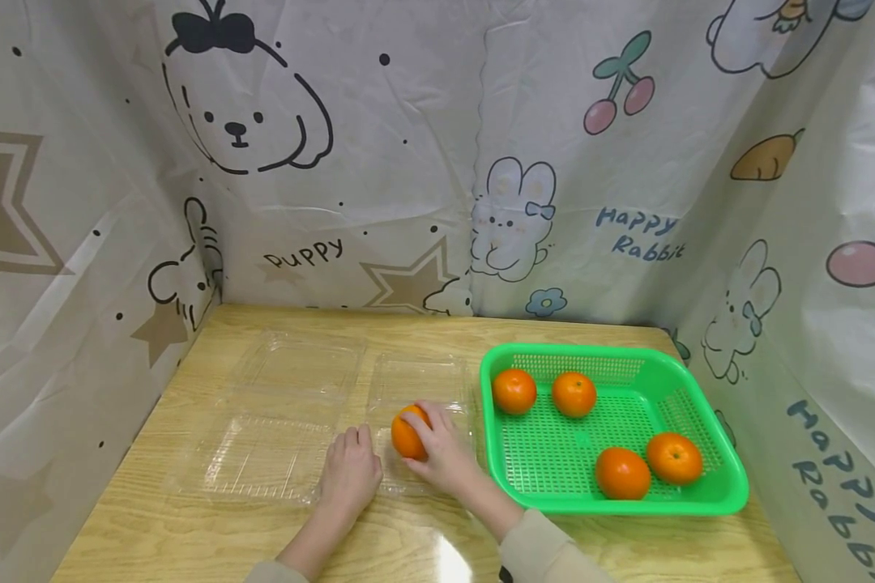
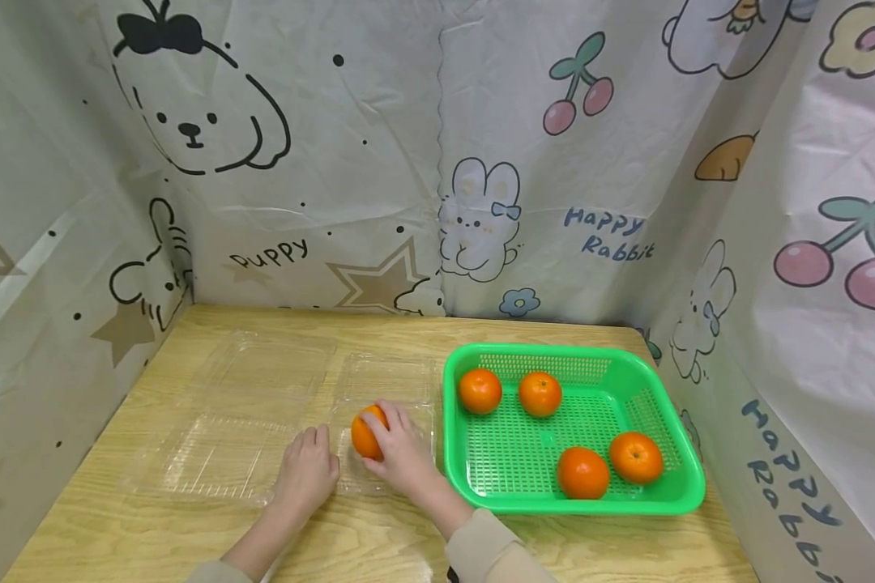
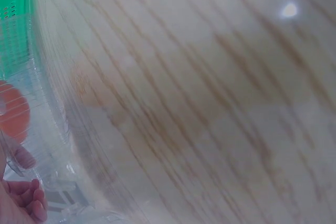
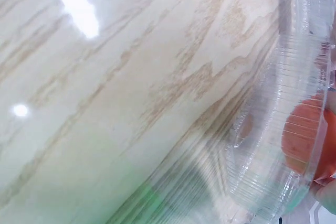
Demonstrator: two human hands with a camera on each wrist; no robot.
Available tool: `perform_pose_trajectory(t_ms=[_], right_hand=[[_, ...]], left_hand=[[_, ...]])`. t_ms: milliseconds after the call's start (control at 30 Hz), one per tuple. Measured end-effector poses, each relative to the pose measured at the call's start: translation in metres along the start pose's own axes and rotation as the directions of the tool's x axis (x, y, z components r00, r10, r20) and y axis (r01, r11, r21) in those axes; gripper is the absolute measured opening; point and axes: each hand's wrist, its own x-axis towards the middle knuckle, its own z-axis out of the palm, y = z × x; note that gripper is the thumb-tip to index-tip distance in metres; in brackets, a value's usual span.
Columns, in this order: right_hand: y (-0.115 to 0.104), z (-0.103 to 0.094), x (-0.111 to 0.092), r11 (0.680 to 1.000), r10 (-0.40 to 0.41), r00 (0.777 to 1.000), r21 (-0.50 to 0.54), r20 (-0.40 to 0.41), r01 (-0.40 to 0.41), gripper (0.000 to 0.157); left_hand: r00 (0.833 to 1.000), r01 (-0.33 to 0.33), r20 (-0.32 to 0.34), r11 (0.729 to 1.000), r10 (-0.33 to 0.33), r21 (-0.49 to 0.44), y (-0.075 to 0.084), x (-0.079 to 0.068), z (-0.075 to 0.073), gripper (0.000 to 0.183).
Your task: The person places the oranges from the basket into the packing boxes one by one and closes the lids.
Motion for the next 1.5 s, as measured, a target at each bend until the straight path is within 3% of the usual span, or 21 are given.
perform_pose_trajectory(t_ms=[333, 800, 1500], right_hand=[[-0.008, 0.007, 0.006, 1.0, 0.023, 0.993, -0.008, 0.119, -0.022, 0.064], [-0.011, 0.017, 0.011, 0.999, -0.009, 0.989, -0.043, 0.147, 0.016, 0.064], [-0.011, 0.026, 0.012, 0.992, -0.062, 0.983, -0.094, 0.17, 0.079, 0.064]], left_hand=[[1.0, -0.003, 0.005, 1.0, 0.003, 0.015, -0.001, 0.0, 0.001, 0.023], [0.999, -0.012, -0.029, 1.0, 0.012, 0.021, -0.001, 0.0, 0.003, 0.021], [1.0, -0.005, -0.022, 1.0, 0.005, 0.009, -0.001, 0.0, 0.002, 0.025]])
